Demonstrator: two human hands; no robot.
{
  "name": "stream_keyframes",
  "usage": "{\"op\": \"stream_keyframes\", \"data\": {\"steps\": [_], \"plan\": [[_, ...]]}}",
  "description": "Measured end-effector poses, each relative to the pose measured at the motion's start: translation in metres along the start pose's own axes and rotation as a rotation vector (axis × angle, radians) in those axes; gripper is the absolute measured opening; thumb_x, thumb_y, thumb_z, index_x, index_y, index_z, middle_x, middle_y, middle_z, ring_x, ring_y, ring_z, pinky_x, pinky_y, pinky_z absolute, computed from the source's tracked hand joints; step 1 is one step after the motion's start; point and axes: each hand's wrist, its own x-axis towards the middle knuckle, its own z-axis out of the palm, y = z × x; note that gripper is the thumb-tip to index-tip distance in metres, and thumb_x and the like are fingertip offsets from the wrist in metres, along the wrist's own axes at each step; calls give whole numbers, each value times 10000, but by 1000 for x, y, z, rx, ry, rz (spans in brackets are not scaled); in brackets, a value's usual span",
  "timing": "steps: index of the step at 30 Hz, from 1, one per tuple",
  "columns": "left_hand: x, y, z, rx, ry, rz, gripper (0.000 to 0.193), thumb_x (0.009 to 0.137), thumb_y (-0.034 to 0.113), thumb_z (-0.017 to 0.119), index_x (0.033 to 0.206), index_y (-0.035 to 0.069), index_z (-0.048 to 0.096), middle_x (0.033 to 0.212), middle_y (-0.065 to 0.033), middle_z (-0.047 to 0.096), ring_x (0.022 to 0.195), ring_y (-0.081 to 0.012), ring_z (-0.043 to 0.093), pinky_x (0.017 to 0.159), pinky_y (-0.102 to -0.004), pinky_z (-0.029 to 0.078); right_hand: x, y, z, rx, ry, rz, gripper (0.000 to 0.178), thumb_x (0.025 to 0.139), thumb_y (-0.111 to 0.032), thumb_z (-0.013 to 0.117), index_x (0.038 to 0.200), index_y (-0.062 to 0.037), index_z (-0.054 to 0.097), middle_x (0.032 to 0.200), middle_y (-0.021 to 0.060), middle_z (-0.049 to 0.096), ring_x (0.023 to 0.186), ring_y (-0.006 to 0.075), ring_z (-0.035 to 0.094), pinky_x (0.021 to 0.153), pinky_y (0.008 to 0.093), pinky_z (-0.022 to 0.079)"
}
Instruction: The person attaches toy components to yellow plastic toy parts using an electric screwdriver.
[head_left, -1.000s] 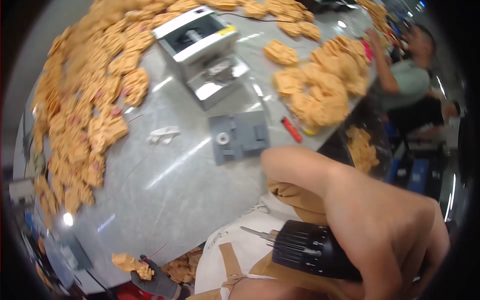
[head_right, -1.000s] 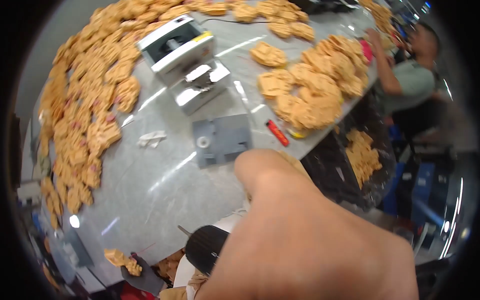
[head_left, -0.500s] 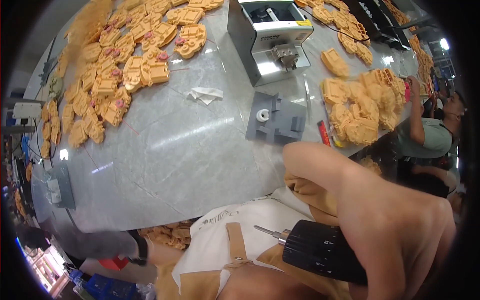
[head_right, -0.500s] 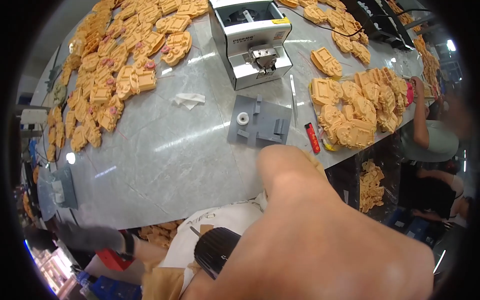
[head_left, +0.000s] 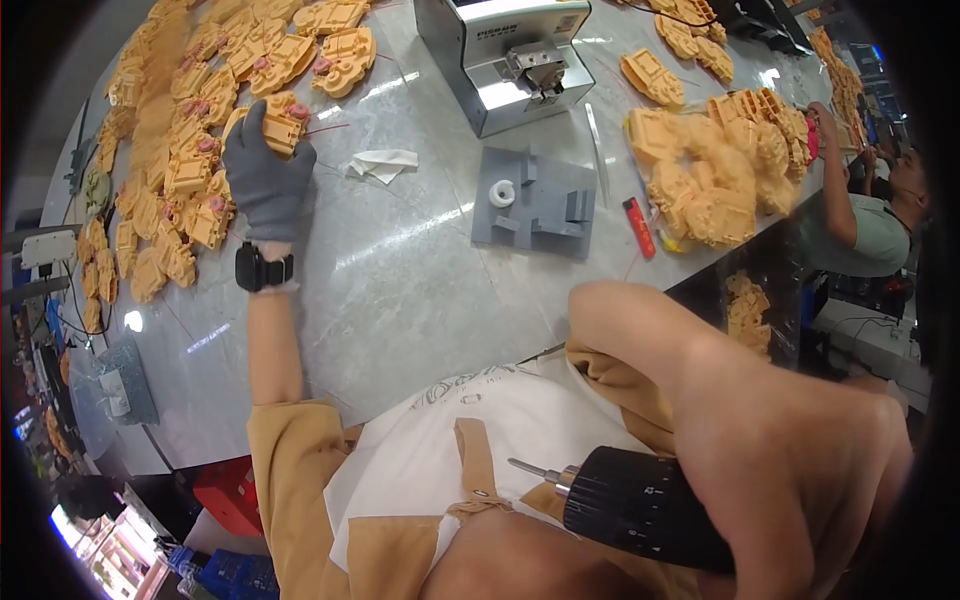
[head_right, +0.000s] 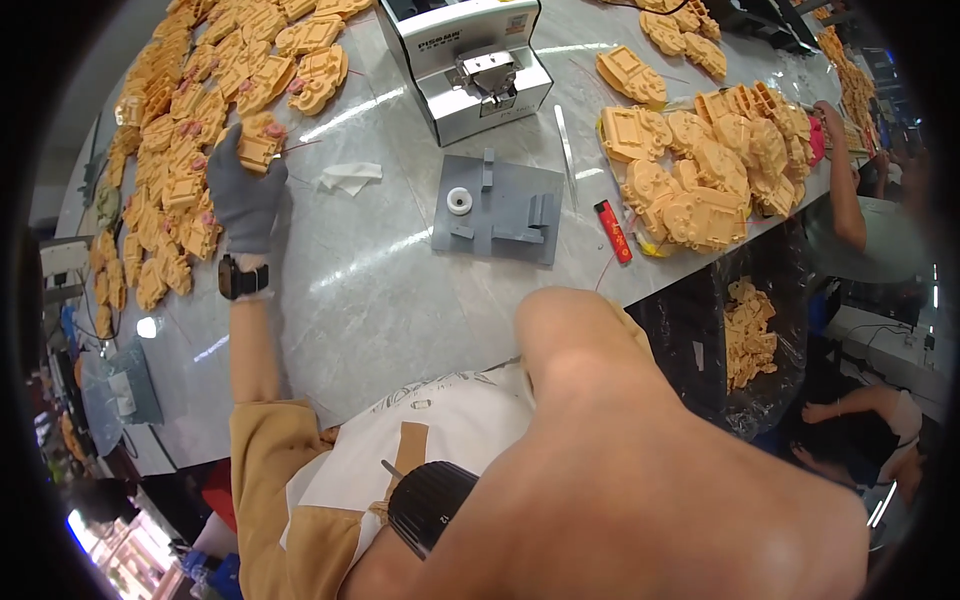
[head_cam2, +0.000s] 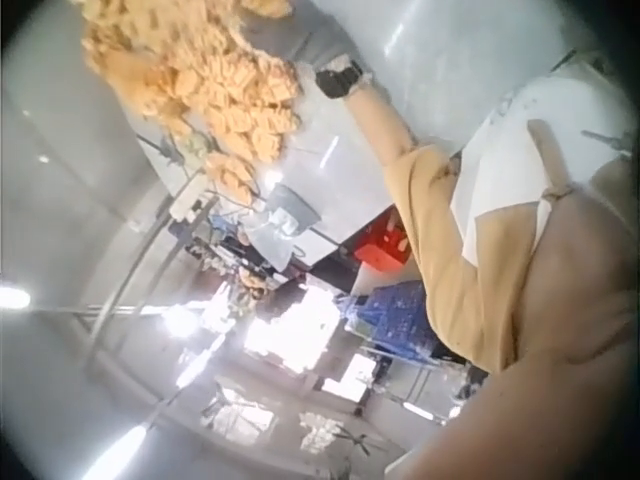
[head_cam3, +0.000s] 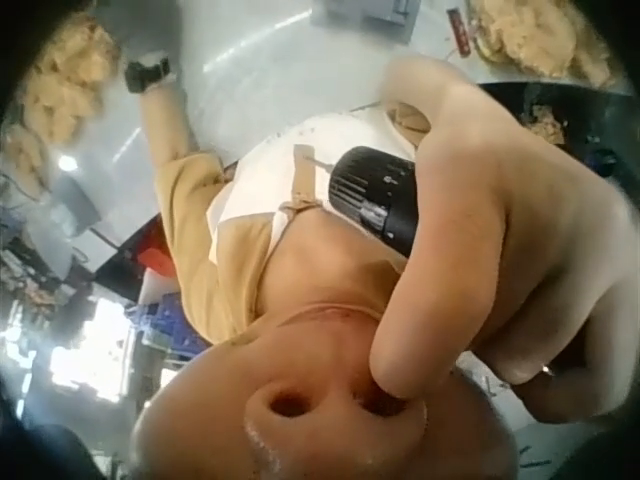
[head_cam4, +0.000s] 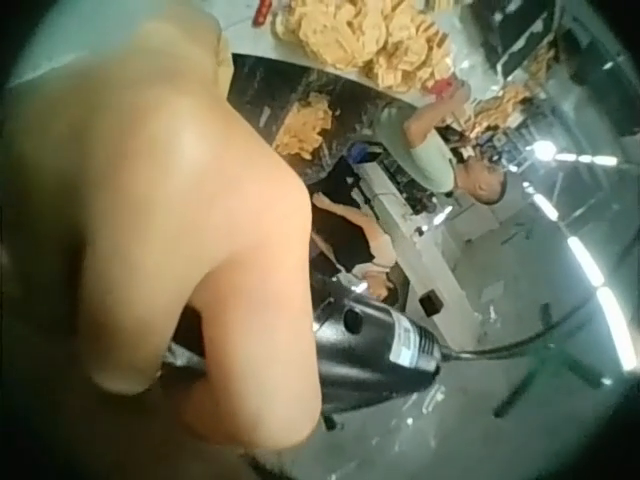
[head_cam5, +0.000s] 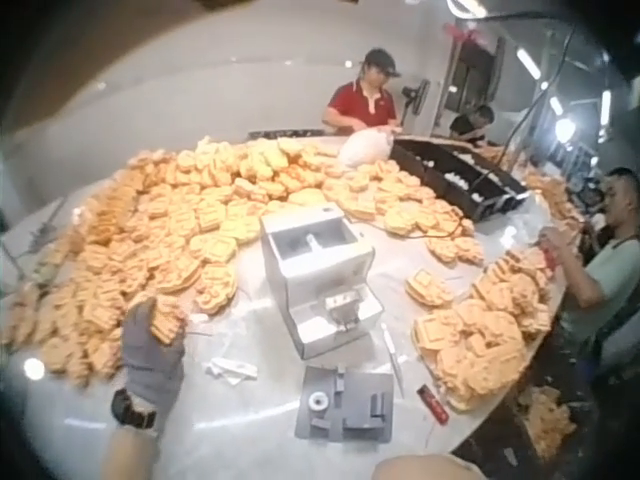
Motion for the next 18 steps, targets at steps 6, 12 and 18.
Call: {"op": "stream_keyframes", "data": {"steps": [6, 12, 18], "plan": [[-48, 30, -35, -480, 131, 2, 942, 645, 178, 792, 1416, 23, 273, 1185, -162, 515, 1057, -291, 536, 889, -360, 466, -8, -8, -7, 51, 27, 21, 77, 829, -13, 467, 768, -30, 511, 556, 80, 518, 418, 148, 453, 597, 409, 526], [-54, 111, -89, -646, -100, 533, 888, 610, 89, 737, 1399, 55, 330, 1140, -148, 535, 994, -309, 527, 862, -406, 440, -12, -26, -5, 41, 59, 68, 77, 831, -11, 466, 776, -20, 520, 565, 93, 528, 423, 153, 462, 599, 417, 529], [-34, 185, -50, -685, -467, 683, 851, 604, 165, 745, 1371, 121, 377, 1254, -151, 513, 1048, -340, 525, 892, -427, 447, -18, -38, 1, 45, 71, 115, 80, 833, -8, 466, 784, -11, 529, 574, 106, 537, 429, 158, 472, 601, 424, 533]]}}
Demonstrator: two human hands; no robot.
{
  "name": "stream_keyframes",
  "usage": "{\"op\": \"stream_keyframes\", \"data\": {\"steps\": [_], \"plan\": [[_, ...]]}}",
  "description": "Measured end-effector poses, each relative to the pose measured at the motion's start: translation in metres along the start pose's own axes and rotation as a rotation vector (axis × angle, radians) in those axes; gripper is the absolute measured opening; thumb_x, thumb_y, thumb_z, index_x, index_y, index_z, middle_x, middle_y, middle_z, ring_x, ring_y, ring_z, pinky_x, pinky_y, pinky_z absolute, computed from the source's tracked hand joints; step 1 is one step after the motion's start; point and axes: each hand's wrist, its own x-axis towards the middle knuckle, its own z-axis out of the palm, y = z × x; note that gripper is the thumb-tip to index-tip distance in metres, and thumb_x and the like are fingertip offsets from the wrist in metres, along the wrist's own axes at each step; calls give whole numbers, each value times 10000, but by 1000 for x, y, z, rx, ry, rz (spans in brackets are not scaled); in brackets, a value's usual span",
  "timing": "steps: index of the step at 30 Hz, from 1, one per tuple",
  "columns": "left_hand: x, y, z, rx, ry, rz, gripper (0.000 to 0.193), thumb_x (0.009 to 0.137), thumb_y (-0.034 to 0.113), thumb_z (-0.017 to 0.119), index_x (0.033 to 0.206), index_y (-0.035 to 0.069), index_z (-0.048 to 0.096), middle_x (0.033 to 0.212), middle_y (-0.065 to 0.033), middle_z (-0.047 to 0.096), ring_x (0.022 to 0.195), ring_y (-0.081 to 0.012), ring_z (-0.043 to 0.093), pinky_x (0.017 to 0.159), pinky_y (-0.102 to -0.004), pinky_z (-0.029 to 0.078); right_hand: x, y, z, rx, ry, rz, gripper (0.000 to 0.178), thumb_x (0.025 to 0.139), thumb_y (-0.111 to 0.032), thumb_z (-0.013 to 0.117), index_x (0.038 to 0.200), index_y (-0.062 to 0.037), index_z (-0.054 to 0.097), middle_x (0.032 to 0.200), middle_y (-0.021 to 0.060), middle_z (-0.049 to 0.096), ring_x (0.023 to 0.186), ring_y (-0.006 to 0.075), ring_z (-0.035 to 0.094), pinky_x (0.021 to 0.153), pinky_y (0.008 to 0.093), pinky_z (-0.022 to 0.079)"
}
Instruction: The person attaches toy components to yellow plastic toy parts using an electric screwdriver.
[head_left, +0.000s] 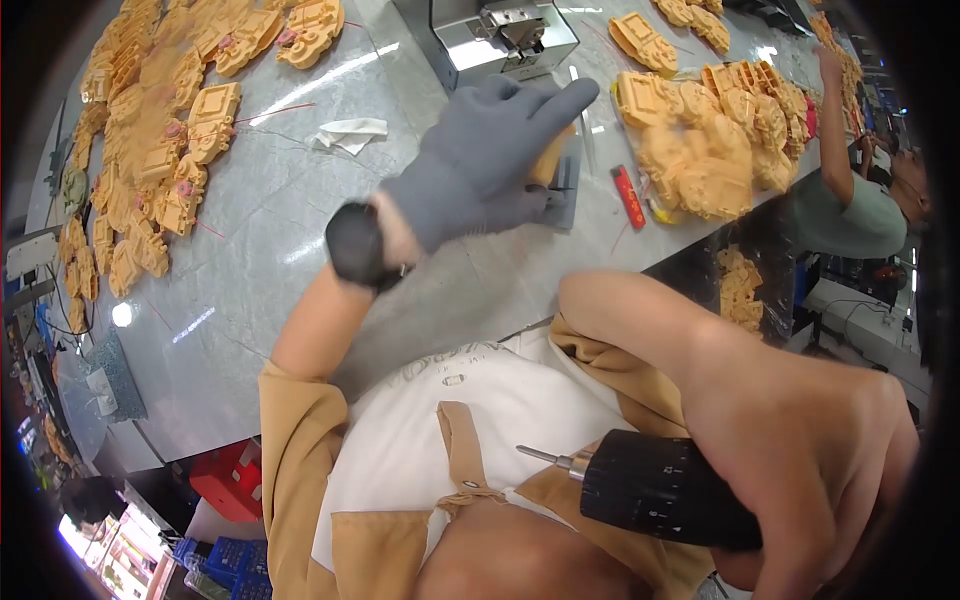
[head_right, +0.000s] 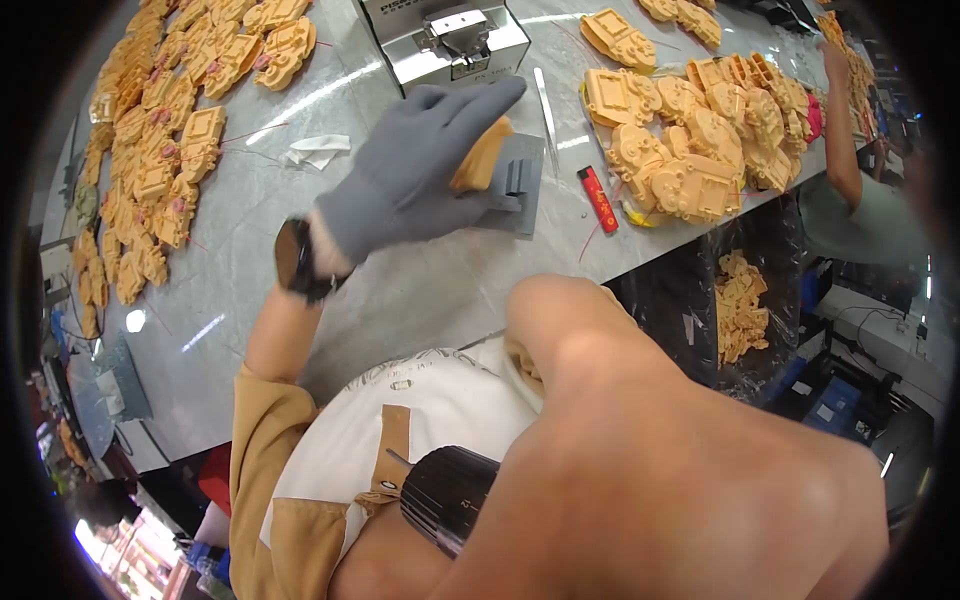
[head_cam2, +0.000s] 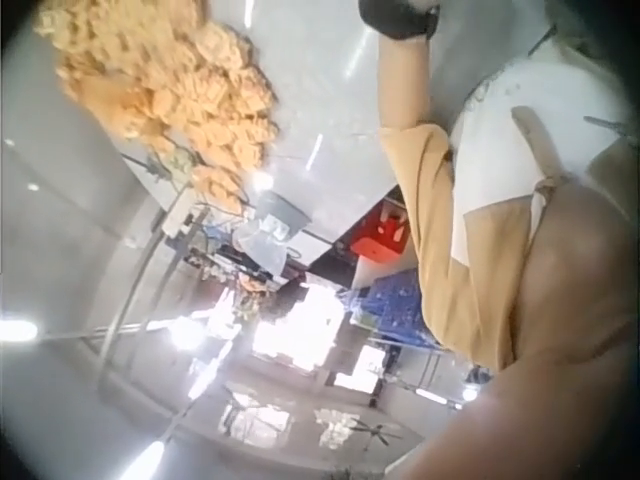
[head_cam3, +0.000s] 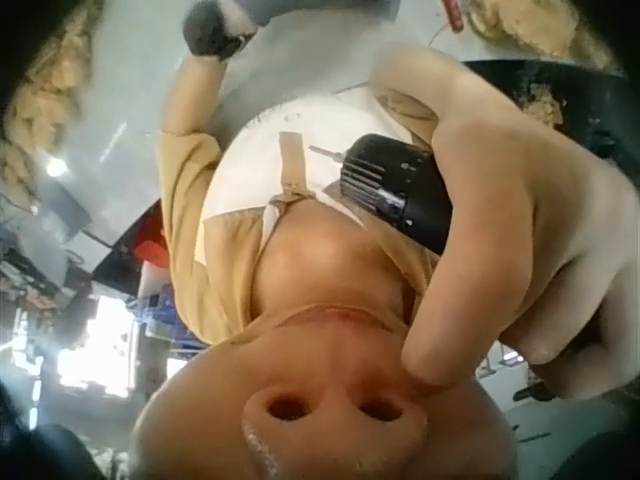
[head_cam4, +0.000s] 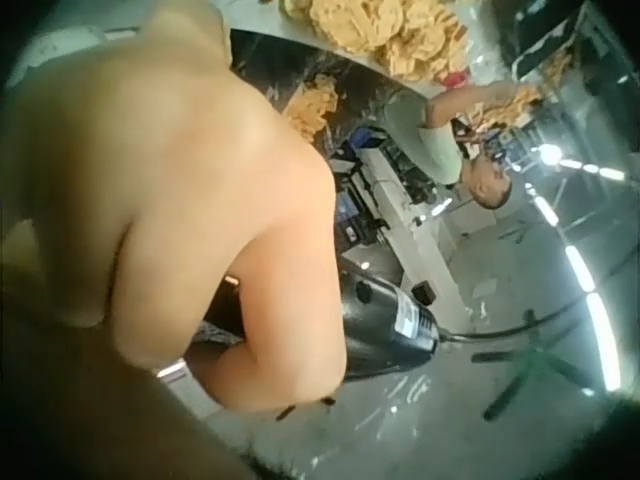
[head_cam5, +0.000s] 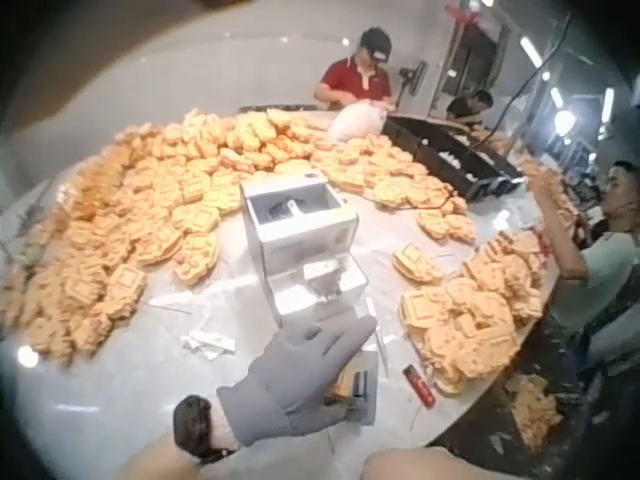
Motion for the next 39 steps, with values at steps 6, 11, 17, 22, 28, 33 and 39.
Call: {"op": "stream_keyframes", "data": {"steps": [6, 11, 17, 22, 28, 33, 39], "plan": [[10, 14, -3, -104, 71, 133, 870, 601, 279, 776, 1368, 130, 394, 1335, -136, 450, 1155, -339, 477, 973, -430, 406, -5, -14, 11, -85, 27, 1, 85, 835, -6, 465, 792, -1, 538, 583, 119, 547, 434, 164, 482, 602, 432, 536], [-2, -13, 22, 97, -39, 15, 788, 624, 348, 788, 1320, 194, 452, 1271, -104, 495, 1126, -299, 524, 933, -409, 442, -11, -22, 9, -60, 43, 14, 90, 837, -4, 464, 799, 7, 545, 591, 130, 555, 439, 168, 490, 604, 439, 539], [-4, -14, 14, 4, -12, 20, 765, 630, 230, 773, 1318, 184, 443, 1204, -101, 509, 1065, -311, 546, 886, -388, 481, -15, -16, 10, -75, 62, 25, 98, 839, -2, 463, 807, 16, 554, 600, 143, 565, 444, 174, 500, 606, 447, 542], [-2, -5, 15, 116, -64, -67, 781, 625, 200, 759, 1324, 158, 411, 1186, -123, 512, 1064, -317, 546, 866, -394, 493, -15, -16, 11, -65, 59, 47, 105, 840, 0, 463, 813, 24, 562, 607, 154, 573, 448, 178, 508, 607, 453, 545], [-20, 4, 11, -8, 3, -137, 830, 600, 271, 774, 1323, 131, 392, 1208, -138, 489, 1074, -337, 539, 878, -425, 487, -21, -41, 9, -55, 65, 78, 115, 843, 2, 462, 821, 33, 570, 616, 167, 583, 454, 184, 517, 609, 461, 548], [-15, 7, 18, 165, -37, -203, 838, 575, 349, 792, 1298, 125, 432, 1259, -156, 456, 1136, -359, 498, 911, -461, 449, -16, -40, 7, -55, 68, 110, 123, 844, 4, 461, 828, 41, 578, 623, 177, 591, 458, 188, 525, 610, 468, 551], [0, 23, 33, 197, 3, 28, 796, 603, 346, 801, 1289, 131, 459, 1315, -167, 417, 1207, -338, 427, 943, -466, 396, -15, -49, 15, -33, 63, 167, 134, 846, 7, 461, 835, 50, 587, 632, 190, 601, 463, 193, 535, 612, 475, 554]]}}
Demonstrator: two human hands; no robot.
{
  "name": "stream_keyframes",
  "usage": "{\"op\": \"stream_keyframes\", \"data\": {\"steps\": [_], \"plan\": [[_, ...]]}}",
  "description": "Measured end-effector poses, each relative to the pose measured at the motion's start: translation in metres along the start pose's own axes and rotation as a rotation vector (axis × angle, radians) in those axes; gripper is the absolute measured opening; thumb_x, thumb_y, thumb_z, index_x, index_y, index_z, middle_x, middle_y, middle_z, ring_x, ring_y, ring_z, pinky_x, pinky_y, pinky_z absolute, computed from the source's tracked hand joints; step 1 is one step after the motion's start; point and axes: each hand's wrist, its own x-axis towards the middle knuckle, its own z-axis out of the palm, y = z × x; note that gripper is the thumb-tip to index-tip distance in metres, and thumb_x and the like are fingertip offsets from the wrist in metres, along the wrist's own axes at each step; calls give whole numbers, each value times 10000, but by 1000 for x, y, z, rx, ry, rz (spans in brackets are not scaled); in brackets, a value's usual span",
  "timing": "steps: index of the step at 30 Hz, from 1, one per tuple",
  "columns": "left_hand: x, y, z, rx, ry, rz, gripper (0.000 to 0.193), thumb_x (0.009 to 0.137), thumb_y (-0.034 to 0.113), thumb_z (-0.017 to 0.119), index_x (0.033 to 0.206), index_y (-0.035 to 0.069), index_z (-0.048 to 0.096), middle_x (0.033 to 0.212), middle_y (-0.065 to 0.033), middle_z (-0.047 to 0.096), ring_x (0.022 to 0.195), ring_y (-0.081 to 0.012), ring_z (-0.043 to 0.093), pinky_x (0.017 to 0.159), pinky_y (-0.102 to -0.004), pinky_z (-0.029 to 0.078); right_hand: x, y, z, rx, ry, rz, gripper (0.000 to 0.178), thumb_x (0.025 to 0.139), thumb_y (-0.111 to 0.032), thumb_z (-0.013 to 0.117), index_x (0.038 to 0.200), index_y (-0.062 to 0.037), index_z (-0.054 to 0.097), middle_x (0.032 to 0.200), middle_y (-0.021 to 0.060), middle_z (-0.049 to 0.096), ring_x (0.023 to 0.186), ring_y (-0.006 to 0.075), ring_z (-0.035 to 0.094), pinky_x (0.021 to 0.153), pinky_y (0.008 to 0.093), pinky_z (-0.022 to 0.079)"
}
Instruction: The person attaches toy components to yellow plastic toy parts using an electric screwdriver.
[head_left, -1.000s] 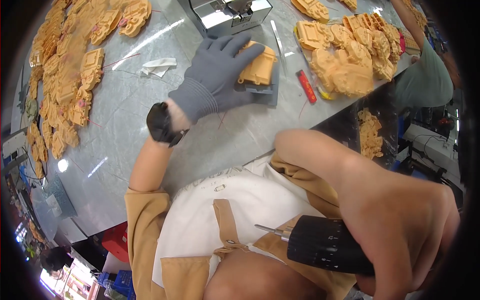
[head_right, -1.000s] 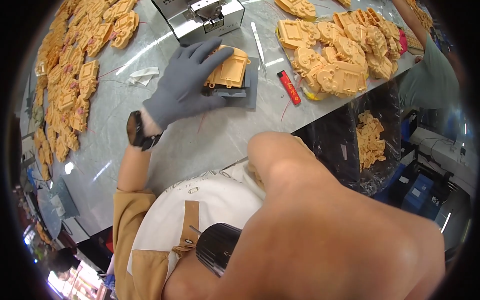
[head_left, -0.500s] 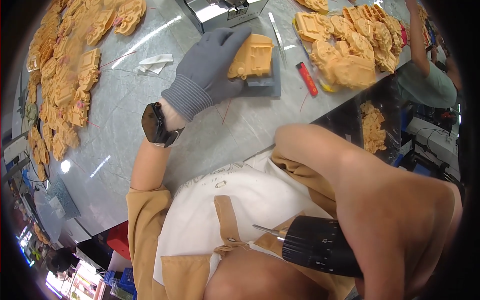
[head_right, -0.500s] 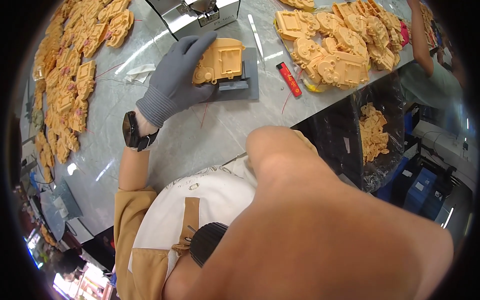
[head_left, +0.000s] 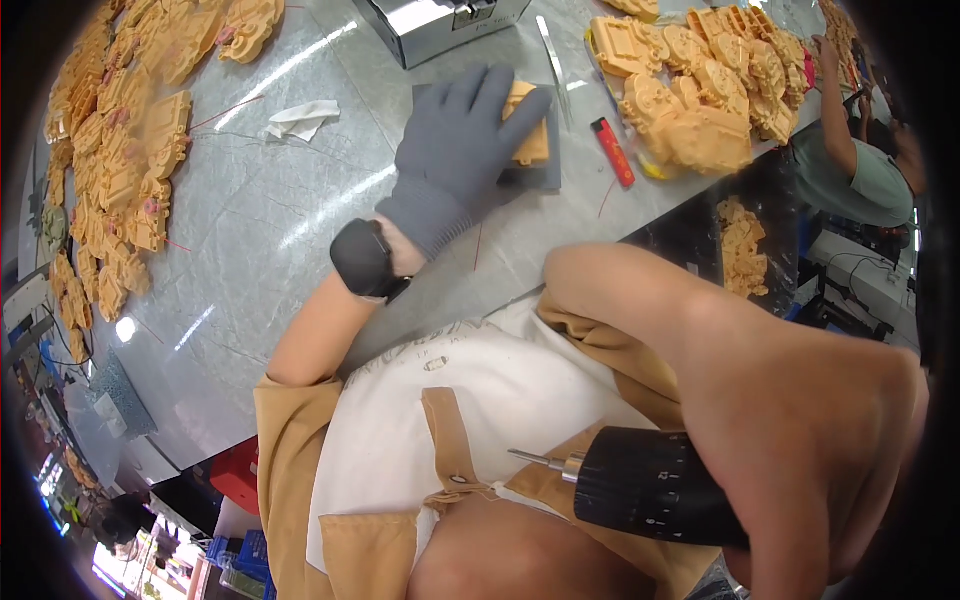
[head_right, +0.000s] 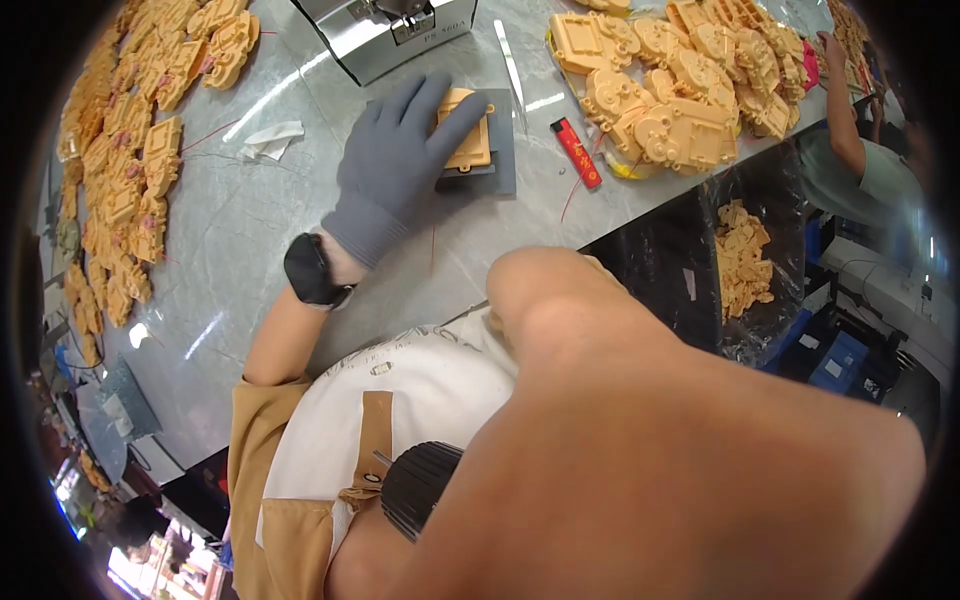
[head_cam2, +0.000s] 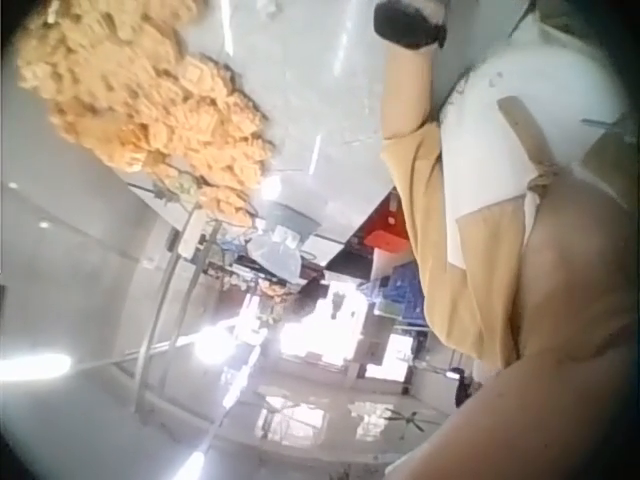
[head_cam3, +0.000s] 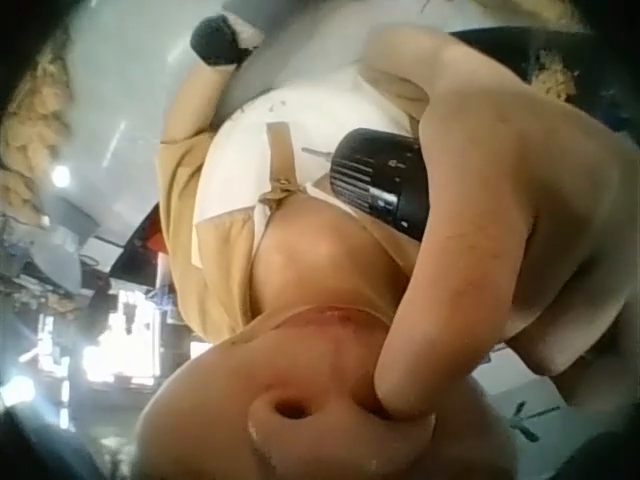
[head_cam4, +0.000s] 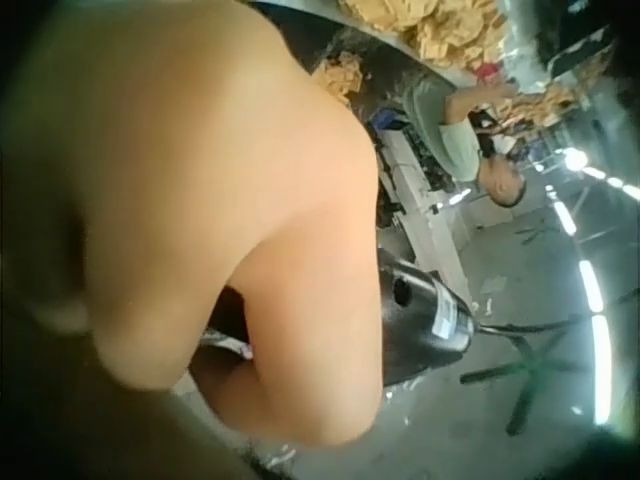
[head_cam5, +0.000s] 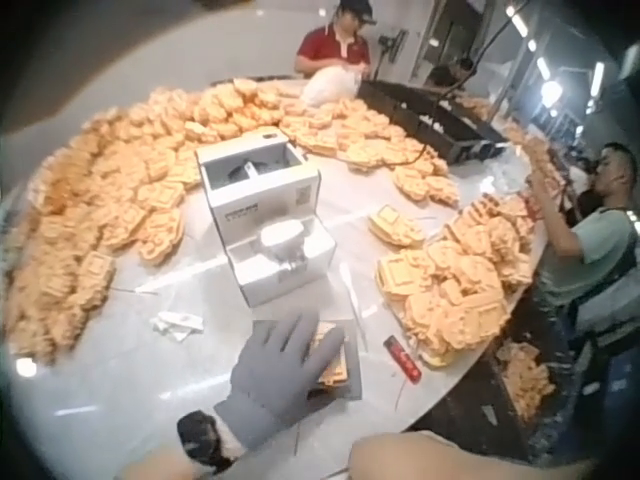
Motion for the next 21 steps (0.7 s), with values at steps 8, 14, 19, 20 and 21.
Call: {"op": "stream_keyframes", "data": {"steps": [8, 14, 19, 20, 21], "plan": [[-54, -1, 10, -289, 154, -234, 761, 646, 252, 792, 1301, 86, 444, 1317, -206, 408, 1185, -380, 449, 1003, -466, 375, -13, -37, -9, -818, 56, -343, 145, 764, 17, 487, 845, 12, 607, 666, 122, 592, 566, 178, 548, 662, 414, 495], [-79, -5, 40, -441, 334, -382, 778, 637, 259, 801, 1304, 73, 448, 1227, -181, 489, 1130, -338, 495, 1070, -531, 272, 33, -5, -122, -1451, 830, -600, 185, 757, 49, 585, 938, 34, 551, 588, 46, 544, 446, 136, 515, 463, 254, 426], [-78, -6, 38, -356, 363, -409, 763, 617, 283, 814, 1274, 88, 477, 1103, -122, 558, 1056, -279, 528, 1094, -536, 231, 15, -5, -176, -1647, 805, -345, 103, 731, 48, 638, 802, 16, 571, 592, 40, 567, 478, 124, 557, 456, 228, 427], [-77, -5, 38, -365, 363, -419, 764, 614, 293, 814, 1269, 88, 477, 1101, -117, 557, 1048, -277, 530, 1092, -536, 234, 13, -3, -176, -1413, 731, -374, 142, 733, 53, 632, 854, 22, 563, 589, 42, 565, 475, 126, 554, 462, 230, 432], [-78, -6, 39, -373, 363, -428, 765, 611, 302, 813, 1264, 87, 477, 1100, -112, 556, 1040, -274, 532, 1090, -535, 237, 13, 0, -175, -1179, 656, -397, 185, 736, 59, 626, 905, 29, 556, 586, 43, 564, 472, 127, 550, 467, 233, 436]]}}
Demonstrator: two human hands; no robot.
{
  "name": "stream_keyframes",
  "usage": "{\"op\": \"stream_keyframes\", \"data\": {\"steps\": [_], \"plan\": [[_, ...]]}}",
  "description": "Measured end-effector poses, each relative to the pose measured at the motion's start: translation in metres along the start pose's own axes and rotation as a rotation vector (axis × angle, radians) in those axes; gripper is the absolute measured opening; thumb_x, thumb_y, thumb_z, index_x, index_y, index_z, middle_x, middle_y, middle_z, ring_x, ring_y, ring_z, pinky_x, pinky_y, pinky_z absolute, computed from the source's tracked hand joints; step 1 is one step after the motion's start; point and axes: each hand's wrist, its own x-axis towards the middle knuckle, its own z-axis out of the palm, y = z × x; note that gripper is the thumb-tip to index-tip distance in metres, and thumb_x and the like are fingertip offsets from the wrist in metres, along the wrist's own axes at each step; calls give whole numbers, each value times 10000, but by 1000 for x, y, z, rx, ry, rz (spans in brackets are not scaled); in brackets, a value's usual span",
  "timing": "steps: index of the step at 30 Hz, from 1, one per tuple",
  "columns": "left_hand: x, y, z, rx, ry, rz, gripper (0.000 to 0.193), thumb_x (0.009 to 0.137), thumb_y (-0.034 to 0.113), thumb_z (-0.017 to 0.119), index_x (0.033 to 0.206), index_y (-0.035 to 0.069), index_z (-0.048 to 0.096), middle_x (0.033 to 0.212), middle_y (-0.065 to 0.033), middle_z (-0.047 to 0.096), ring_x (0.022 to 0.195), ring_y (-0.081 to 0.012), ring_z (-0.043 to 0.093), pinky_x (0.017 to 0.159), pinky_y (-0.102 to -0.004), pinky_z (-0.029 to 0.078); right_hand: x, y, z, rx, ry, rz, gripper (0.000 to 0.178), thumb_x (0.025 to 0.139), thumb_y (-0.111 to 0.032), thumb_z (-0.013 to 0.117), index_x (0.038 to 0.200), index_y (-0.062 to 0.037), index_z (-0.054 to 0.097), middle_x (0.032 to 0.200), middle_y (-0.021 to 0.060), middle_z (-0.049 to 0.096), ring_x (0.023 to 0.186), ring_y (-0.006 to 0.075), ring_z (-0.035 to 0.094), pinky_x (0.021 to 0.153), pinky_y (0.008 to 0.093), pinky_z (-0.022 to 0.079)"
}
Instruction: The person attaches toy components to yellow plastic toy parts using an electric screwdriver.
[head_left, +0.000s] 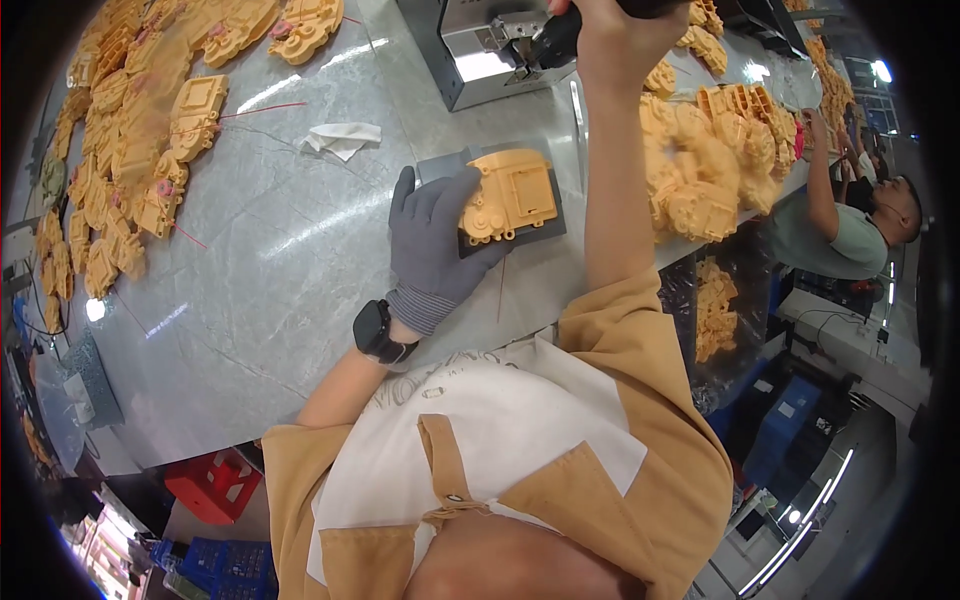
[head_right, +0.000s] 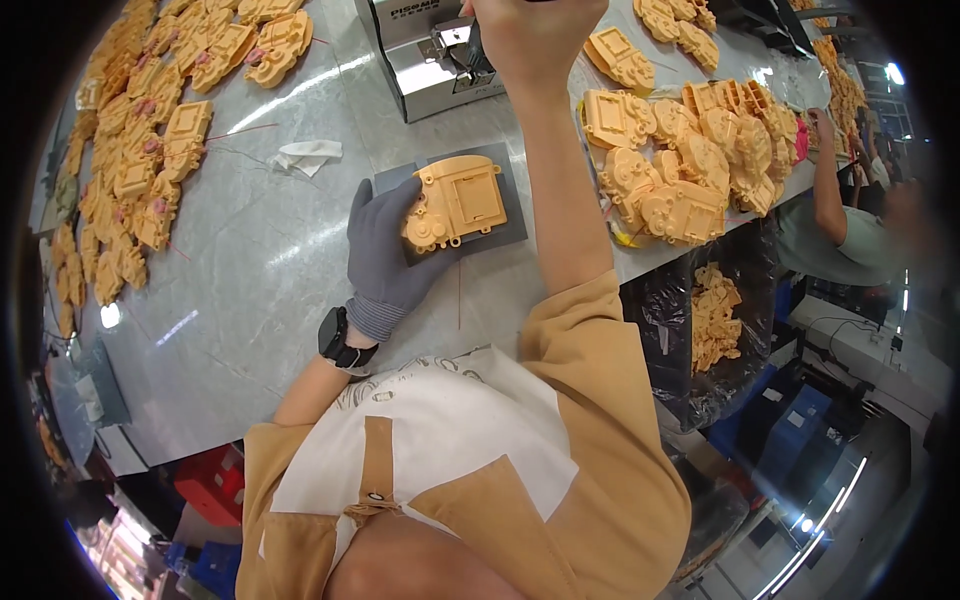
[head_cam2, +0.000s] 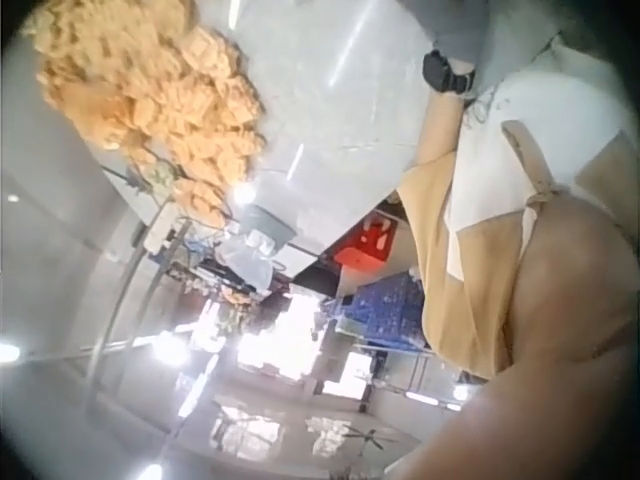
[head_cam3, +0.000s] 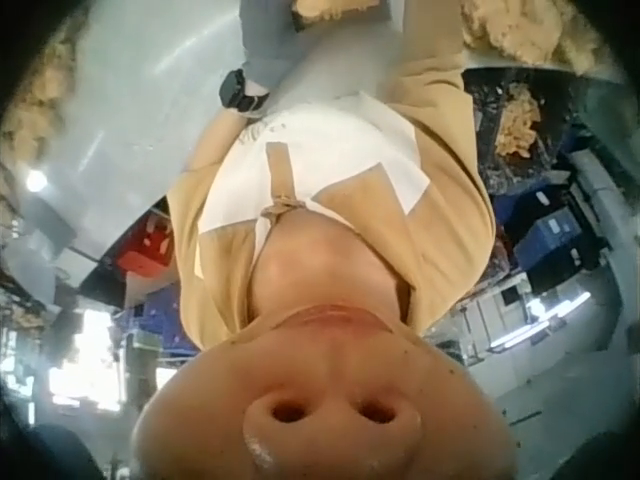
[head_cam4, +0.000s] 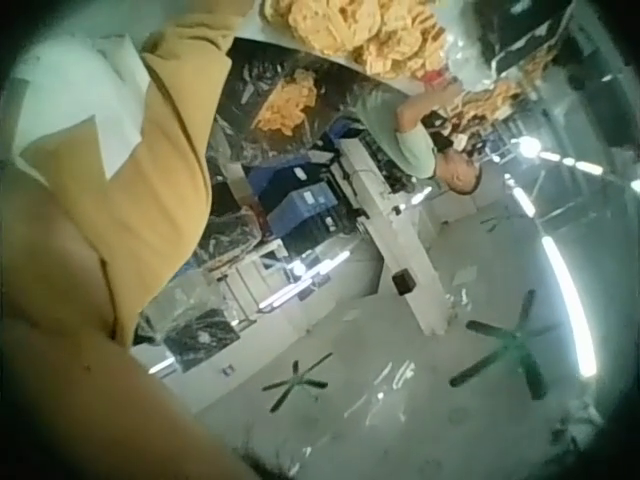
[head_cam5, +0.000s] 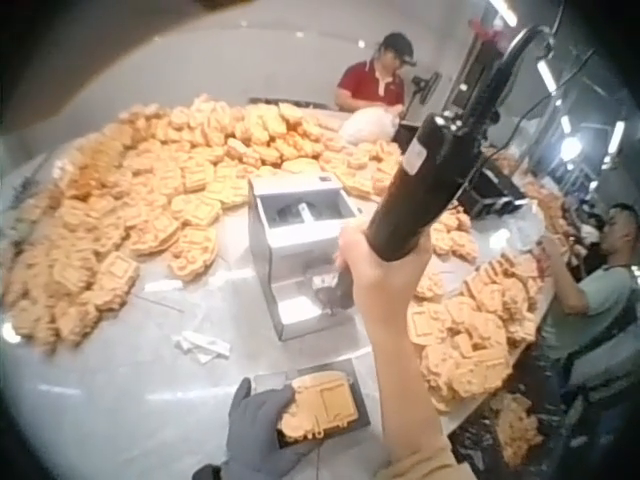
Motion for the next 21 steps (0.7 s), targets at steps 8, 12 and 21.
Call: {"op": "stream_keyframes", "data": {"steps": [8, 12, 21], "plan": [[2, 2, -6, -31, 4, 29, 811, 596, 212, 839, 1284, 53, 438, 1132, -133, 572, 1051, -332, 549, 1070, -533, 286, 3, -19, 21, -455, 87, -79, 411, 749, 84, 600, 1133, 31, 463, 619, 41, 542, 457, 127, 529, 466, 246, 442], [1, 6, -5, -83, 28, 49, 829, 596, 160, 826, 1306, 42, 413, 1143, -155, 562, 1057, -363, 539, 1059, -475, 329, 3, -5, 2, -590, 56, 24, 392, 729, 55, 606, 1095, 31, 469, 607, 38, 537, 456, 131, 538, 440, 238, 418], [7, -3, -4, -41, 24, 43, 824, 614, 206, 824, 1310, 43, 413, 1178, -168, 556, 1081, -365, 532, 965, -430, 419, -51, -57, 4, -210, -87, -27, 503, 722, 116, 558, 1172, -5, 365, 603, 118, 558, 492, 190, 550, 519, 347, 492]]}}
